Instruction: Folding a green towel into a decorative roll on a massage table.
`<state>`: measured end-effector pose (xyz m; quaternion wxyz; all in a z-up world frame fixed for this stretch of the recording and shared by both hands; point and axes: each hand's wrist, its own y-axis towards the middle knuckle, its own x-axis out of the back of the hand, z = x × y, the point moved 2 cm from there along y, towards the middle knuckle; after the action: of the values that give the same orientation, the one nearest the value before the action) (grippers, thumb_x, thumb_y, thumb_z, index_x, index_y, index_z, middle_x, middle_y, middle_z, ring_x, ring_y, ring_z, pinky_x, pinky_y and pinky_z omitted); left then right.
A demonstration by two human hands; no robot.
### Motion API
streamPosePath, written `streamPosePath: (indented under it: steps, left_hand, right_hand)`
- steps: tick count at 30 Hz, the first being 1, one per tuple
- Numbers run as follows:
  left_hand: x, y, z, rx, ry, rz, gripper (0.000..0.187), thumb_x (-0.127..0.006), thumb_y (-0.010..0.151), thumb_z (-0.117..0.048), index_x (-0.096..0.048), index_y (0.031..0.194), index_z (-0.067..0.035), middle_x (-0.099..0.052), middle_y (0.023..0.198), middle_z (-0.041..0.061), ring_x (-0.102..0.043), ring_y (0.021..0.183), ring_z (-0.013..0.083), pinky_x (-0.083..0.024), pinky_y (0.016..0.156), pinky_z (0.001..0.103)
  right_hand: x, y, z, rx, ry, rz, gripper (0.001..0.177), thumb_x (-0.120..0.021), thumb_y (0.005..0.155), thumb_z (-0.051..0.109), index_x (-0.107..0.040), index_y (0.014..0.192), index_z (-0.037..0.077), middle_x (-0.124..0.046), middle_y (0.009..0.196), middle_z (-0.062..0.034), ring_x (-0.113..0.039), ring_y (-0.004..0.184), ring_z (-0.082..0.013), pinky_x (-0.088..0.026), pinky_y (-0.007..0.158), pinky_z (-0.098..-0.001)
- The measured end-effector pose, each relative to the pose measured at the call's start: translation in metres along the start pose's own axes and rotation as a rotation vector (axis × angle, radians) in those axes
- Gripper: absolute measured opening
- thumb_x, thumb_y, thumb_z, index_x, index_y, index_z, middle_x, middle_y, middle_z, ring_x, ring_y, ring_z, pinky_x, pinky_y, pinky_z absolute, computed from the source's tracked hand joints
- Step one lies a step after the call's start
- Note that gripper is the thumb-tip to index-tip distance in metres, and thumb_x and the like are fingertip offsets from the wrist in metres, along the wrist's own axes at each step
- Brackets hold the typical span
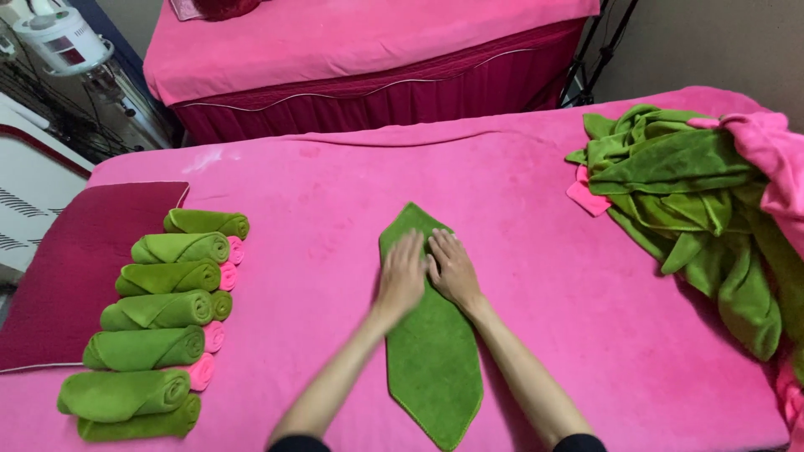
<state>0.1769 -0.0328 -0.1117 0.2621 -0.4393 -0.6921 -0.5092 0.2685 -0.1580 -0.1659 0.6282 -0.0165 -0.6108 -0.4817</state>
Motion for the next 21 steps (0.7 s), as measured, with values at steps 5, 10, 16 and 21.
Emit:
streamPosePath:
  steps: [5,10,16,21]
  left_hand:
    - [0.012,-0.07,-0.002,0.266,0.016,0.44,0.062,-0.036,0.113,-0.04,-0.032,0.165,-0.005,-0.027,0.172,0.022,-0.02,0.16,0.0351,-0.009,0.128,0.054]
    - [0.012,-0.045,0.004,0.358,0.025,0.562,0.066,-0.025,0.112,-0.049,-0.022,0.169,-0.015,-0.012,0.177,0.014,-0.009,0.164,0.0293,0.0,0.128,0.058]
    - [-0.017,-0.002,0.038,0.53,0.08,0.525,0.069,-0.024,0.111,-0.053,-0.017,0.17,-0.017,-0.006,0.179,0.011,-0.006,0.165,0.0272,0.004,0.125,0.067]
    - [-0.044,0.034,0.052,0.57,0.176,0.336,0.064,-0.041,0.106,-0.042,-0.036,0.159,-0.006,-0.026,0.17,0.022,-0.019,0.16,0.0363,-0.008,0.121,0.075]
  right_hand:
    - [-0.008,0.004,-0.003,0.097,0.065,0.232,0.057,-0.048,0.108,0.046,-0.059,0.15,0.008,-0.055,0.156,-0.0161,-0.048,0.148,-0.0344,-0.033,0.126,-0.0509]
    - [-0.001,0.012,0.007,-0.055,-0.009,0.465,0.072,-0.037,0.108,0.057,-0.042,0.162,0.009,-0.037,0.17,-0.0128,-0.03,0.159,-0.0316,-0.017,0.132,-0.0485]
    - [-0.002,0.018,0.009,-0.256,-0.052,0.518,0.085,-0.037,0.105,0.062,-0.032,0.164,0.002,-0.028,0.172,-0.0197,-0.022,0.161,-0.0347,-0.016,0.132,-0.0498]
    - [-0.003,0.02,0.015,-0.316,-0.087,0.53,0.088,-0.032,0.103,0.064,-0.03,0.164,0.001,-0.027,0.172,-0.0215,-0.021,0.162,-0.035,-0.014,0.132,-0.0489]
